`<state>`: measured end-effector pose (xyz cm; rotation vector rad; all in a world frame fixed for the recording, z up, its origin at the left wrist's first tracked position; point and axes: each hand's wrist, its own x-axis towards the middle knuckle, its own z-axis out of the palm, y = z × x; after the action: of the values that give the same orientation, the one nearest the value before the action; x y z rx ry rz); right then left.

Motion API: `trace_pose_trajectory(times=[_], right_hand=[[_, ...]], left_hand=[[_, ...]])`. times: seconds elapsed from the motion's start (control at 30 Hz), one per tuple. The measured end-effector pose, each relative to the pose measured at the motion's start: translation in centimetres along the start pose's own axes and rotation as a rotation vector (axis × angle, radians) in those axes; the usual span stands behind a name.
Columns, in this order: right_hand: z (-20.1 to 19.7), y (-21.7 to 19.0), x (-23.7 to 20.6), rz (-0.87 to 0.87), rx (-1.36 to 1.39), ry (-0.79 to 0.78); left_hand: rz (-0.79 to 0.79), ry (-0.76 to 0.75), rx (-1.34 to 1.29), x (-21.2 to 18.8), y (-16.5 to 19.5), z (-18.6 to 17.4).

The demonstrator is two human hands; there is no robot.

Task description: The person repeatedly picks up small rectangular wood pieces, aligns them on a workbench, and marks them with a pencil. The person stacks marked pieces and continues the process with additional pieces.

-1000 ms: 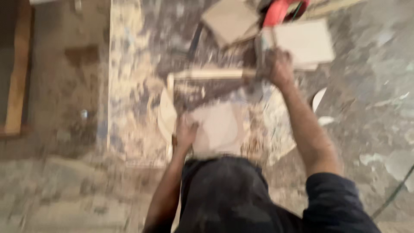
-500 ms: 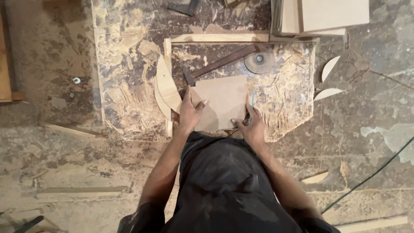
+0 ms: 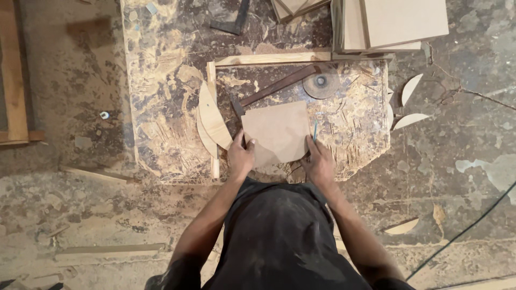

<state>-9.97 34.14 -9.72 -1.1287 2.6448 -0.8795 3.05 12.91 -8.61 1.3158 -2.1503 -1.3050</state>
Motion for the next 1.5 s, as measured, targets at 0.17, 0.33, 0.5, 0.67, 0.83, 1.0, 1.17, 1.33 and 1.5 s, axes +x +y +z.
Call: trace_pose_trajectory(times=[0.17, 0.33, 0.5, 0.67, 0.83, 1.0, 1.17, 1.33, 1.5], right_hand=[[-1.8, 0.7, 1.9, 0.025, 0.068, -0.022], [-2.3, 0.6, 2.0, 0.103, 0.101, -0.074], [-2.5, 0.2, 1.9, 0.201, 0.084, -0.134], [-3.0, 0.2, 2.8, 0.081, 0.04, -0.105], [-1.8, -0.2, 5.0, 0.293, 0.369, -0.058], [-1.8, -1.1, 6.8, 0.328, 0.302, -0.025], [-2.4, -1.2, 7.7, 0.358, 0.271, -0.031], [-2.7, -0.6, 8.2, 0.309, 0.242, -0.089], [-2.5, -0.8, 8.7, 0.289, 0.132, -0.16]], left_hand=[[0.173, 0.053, 0.028, 1.0, 1.2, 0.5], [-0.022, -0.03, 0.047, 1.4, 1.9, 0.3], [-0.06, -0.012, -0.148, 1.8, 2.0, 0.4], [-0.119, 0.025, -0.287, 2.2, 1.8, 0.5], [-0.143, 0.036, -0.315, 2.2, 1.7, 0.6], [-0.15, 0.032, -0.416, 2.1, 1.9, 0.9], [-0.131, 0.098, -0.502, 1.7, 2.2, 1.9], [-0.153, 0.188, -0.506, 0.9, 2.6, 3.0], [-0.004, 0.387, -0.063, 0.4, 2.4, 3.4]])
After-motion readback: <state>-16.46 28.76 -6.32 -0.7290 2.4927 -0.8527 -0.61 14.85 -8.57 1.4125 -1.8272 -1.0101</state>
